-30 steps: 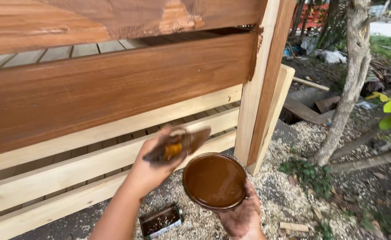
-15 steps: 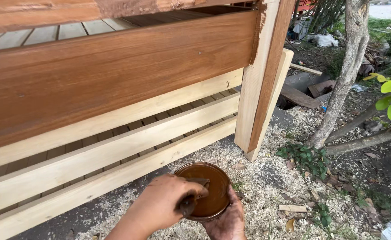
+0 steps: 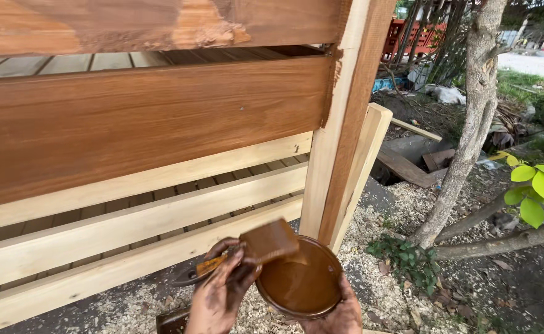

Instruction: The person applies brown wood stain to a wooden headboard using a brush. They dip the brush into a small container, then into a larger can, and continue brushing the stain onto the slats and frame of the headboard.

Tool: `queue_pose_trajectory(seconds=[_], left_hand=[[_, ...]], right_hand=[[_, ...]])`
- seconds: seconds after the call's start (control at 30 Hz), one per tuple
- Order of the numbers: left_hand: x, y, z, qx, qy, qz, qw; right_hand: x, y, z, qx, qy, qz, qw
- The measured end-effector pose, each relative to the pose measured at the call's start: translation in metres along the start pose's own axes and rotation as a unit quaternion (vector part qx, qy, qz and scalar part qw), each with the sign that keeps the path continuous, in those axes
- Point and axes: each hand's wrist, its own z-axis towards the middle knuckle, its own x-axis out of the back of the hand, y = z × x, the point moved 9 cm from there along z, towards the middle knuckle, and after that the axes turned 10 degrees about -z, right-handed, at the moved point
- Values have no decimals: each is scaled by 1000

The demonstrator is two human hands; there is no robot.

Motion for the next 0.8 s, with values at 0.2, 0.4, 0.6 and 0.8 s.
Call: queue_pose_trajectory(seconds=[0.2, 0.4, 0.6, 0.8], left_hand=[[-19, -43, 60, -73, 31, -125, 989], [-50, -83, 131, -35, 107, -212, 971], [-79, -103, 167, -9, 52, -255, 966], [-57, -112, 173, -5, 67, -120, 990]], right_hand=[[12, -25, 12, 6, 28, -1, 1000], [28, -28, 39, 37, -17, 37, 998], [76, -31, 72, 83, -12, 89, 992], [108, -33, 88, 99, 30, 117, 988]])
